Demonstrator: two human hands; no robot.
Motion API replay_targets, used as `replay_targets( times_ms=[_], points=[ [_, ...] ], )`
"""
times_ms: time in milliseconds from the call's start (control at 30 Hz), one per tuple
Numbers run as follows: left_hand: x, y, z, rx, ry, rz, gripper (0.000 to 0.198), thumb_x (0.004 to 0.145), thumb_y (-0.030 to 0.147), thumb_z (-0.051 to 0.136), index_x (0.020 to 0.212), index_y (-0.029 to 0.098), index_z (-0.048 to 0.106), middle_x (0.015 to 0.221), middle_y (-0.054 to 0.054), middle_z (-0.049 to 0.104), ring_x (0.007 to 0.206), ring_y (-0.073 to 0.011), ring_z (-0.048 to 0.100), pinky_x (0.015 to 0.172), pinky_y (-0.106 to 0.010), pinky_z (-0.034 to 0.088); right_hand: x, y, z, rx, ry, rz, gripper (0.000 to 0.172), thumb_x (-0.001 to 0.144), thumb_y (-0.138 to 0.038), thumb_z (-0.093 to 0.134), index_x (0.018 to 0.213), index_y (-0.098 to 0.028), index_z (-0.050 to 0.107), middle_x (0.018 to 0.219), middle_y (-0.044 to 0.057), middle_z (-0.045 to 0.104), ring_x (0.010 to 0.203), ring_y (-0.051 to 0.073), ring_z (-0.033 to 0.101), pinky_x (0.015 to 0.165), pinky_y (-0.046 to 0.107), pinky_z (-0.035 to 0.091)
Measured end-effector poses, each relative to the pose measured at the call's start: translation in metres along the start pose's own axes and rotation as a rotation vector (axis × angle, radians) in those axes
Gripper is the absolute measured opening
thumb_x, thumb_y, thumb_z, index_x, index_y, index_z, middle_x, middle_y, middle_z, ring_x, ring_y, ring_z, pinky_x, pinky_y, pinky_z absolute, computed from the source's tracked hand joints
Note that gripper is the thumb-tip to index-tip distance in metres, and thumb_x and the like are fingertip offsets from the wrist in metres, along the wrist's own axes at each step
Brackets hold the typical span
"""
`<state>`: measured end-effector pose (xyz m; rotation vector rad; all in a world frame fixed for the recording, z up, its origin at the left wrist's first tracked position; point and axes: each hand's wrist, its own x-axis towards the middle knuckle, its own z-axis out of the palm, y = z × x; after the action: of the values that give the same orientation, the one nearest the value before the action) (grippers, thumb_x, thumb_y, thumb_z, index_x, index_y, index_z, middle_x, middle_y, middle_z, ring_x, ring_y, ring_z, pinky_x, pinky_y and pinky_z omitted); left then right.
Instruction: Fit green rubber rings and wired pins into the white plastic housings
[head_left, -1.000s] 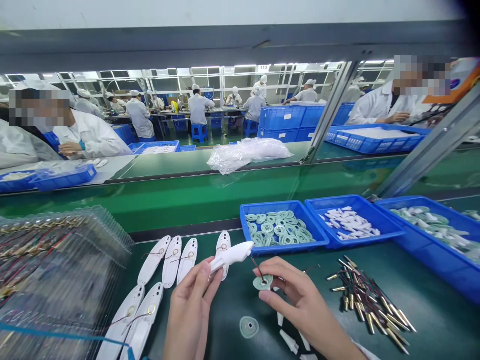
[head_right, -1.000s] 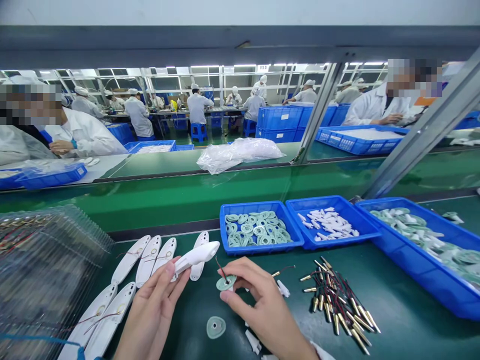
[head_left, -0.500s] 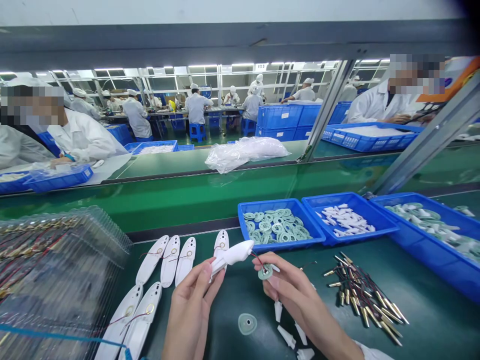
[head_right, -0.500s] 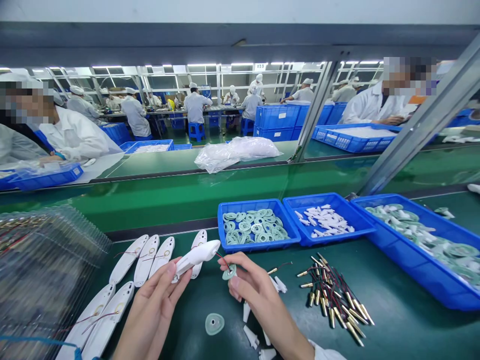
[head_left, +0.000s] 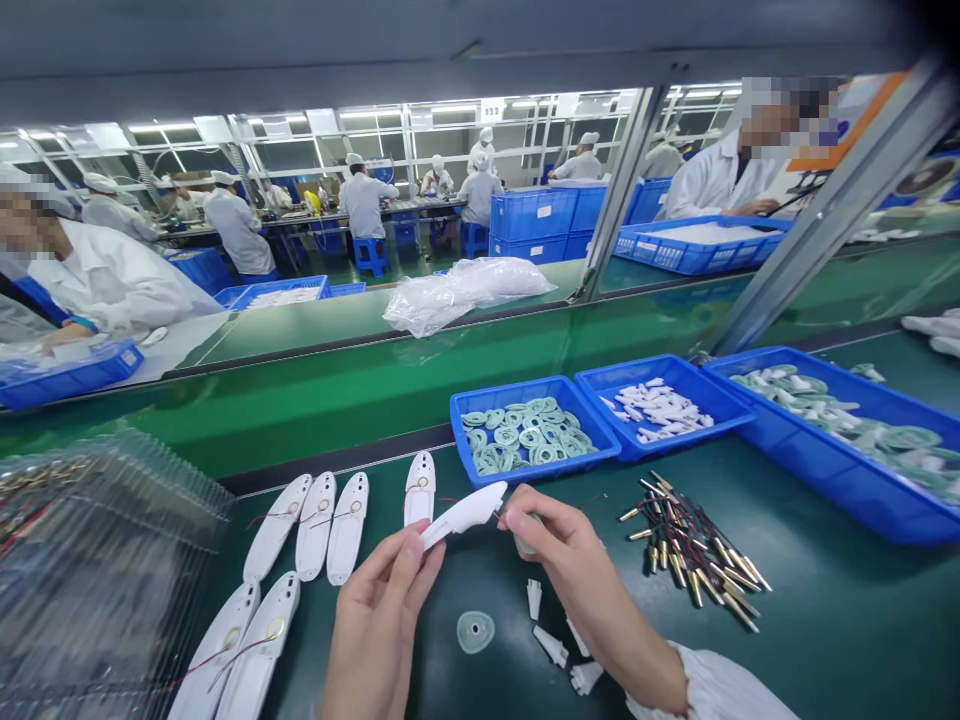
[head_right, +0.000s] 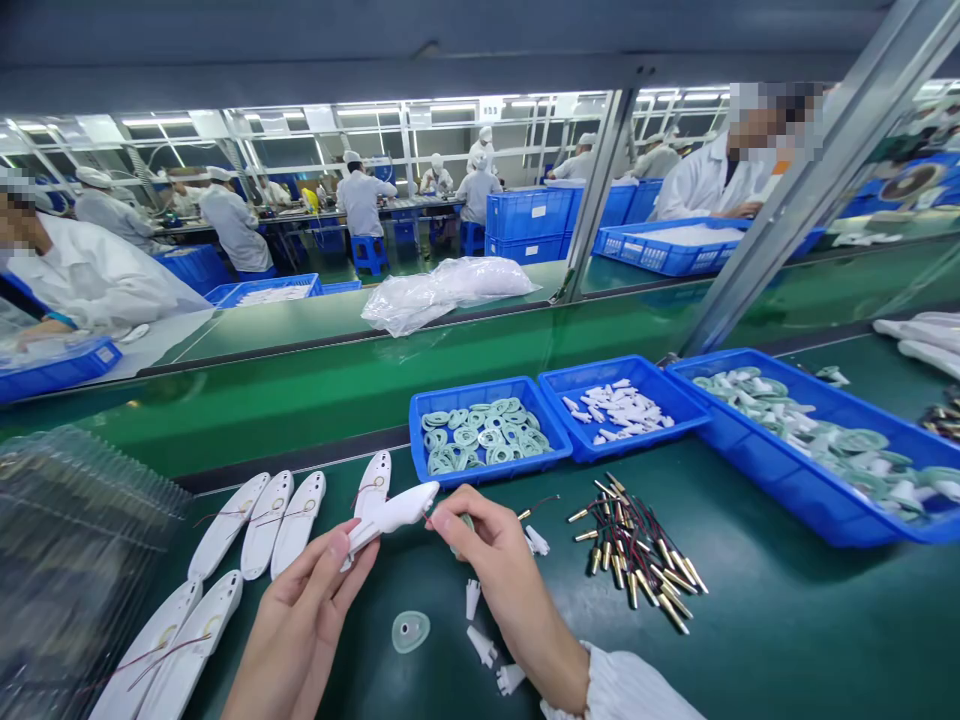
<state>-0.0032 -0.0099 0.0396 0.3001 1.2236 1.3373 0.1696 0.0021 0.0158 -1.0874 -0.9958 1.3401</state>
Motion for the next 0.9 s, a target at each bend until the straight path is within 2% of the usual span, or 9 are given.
replay_targets(
  times_ms=[67,200,267,333,433,567,767,900],
  points=[
    [-0.002,0.002,0.005,-0.006,0.039,-0.018,0.03,0.094,-0.004,0.057,0.084,0.01,0.082,0.098,-0.01,0.084,0.095,-0.0189,0.08,0.091,-0.023,0.061,0.0,-0.001,0.0,-0.01,-0.006,-0.016,0.038,0.084,-0.058,0.072,0.07,-0.022,0.072,0.074,-0.001,0.055,0.064,0.015,0.04,0.058,0.027,0.033],
    [-0.004,0.004,0.011,-0.009,0.124,-0.056,0.031,0.095,-0.003,0.056,0.083,0.01,0.082,0.099,-0.01,0.084,0.096,-0.0203,0.08,0.096,-0.029,0.059,-0.002,-0.004,0.0,-0.06,-0.029,-0.036,0.033,0.09,-0.055,0.068,0.081,-0.024,0.074,0.081,0.0,0.061,0.073,0.017,0.048,0.065,0.027,0.036],
    [-0.004,0.005,0.011,-0.023,0.14,-0.049,0.032,0.095,-0.004,0.055,0.082,0.009,0.081,0.098,-0.01,0.084,0.097,-0.0208,0.079,0.098,-0.03,0.058,-0.003,-0.004,-0.001,-0.087,-0.05,-0.051,0.035,0.092,-0.056,0.066,0.081,-0.024,0.075,0.083,0.001,0.059,0.075,0.017,0.048,0.066,0.028,0.036],
    [-0.003,0.007,0.011,-0.046,0.151,-0.027,0.033,0.096,-0.004,0.054,0.081,0.009,0.081,0.097,-0.011,0.084,0.098,-0.0212,0.079,0.1,-0.032,0.057,-0.004,-0.003,-0.002,-0.096,-0.08,-0.052,0.042,0.096,-0.059,0.058,0.082,-0.024,0.075,0.082,0.0,0.052,0.066,0.014,0.043,0.06,0.027,0.034],
    [-0.002,0.01,0.009,-0.068,0.187,-0.001,0.032,0.096,-0.003,0.054,0.082,0.008,0.08,0.095,-0.011,0.084,0.096,-0.0214,0.08,0.101,-0.033,0.057,-0.005,-0.001,-0.004,-0.099,-0.129,-0.046,0.043,0.099,-0.058,0.053,0.088,-0.023,0.075,0.081,-0.002,0.044,0.057,0.011,0.035,0.054,0.028,0.028],
    [-0.004,0.011,0.007,-0.045,0.193,-0.001,0.031,0.095,-0.005,0.054,0.084,0.007,0.079,0.097,-0.011,0.084,0.095,-0.0212,0.08,0.1,-0.033,0.058,-0.005,0.0,-0.004,-0.11,-0.15,-0.053,0.043,0.099,-0.056,0.053,0.079,-0.021,0.068,0.073,-0.004,0.042,0.056,0.012,0.032,0.053,0.028,0.025],
    [-0.008,0.008,0.008,-0.027,0.149,-0.044,0.032,0.095,-0.006,0.054,0.082,0.009,0.08,0.093,-0.008,0.084,0.09,-0.0184,0.081,0.095,-0.03,0.06,-0.006,0.003,-0.006,-0.13,-0.096,-0.098,0.049,0.096,-0.056,0.057,0.064,-0.02,0.057,0.064,-0.004,0.041,0.058,0.014,0.033,0.056,0.029,0.027],
    [-0.007,0.004,0.009,-0.037,0.143,-0.058,0.033,0.095,-0.007,0.053,0.082,0.008,0.08,0.09,-0.009,0.084,0.087,-0.0165,0.081,0.093,-0.029,0.06,-0.006,0.005,-0.008,-0.138,-0.051,-0.142,0.044,0.097,-0.051,0.058,0.066,-0.021,0.064,0.066,-0.003,0.045,0.063,0.016,0.038,0.063,0.03,0.029]
  ],
)
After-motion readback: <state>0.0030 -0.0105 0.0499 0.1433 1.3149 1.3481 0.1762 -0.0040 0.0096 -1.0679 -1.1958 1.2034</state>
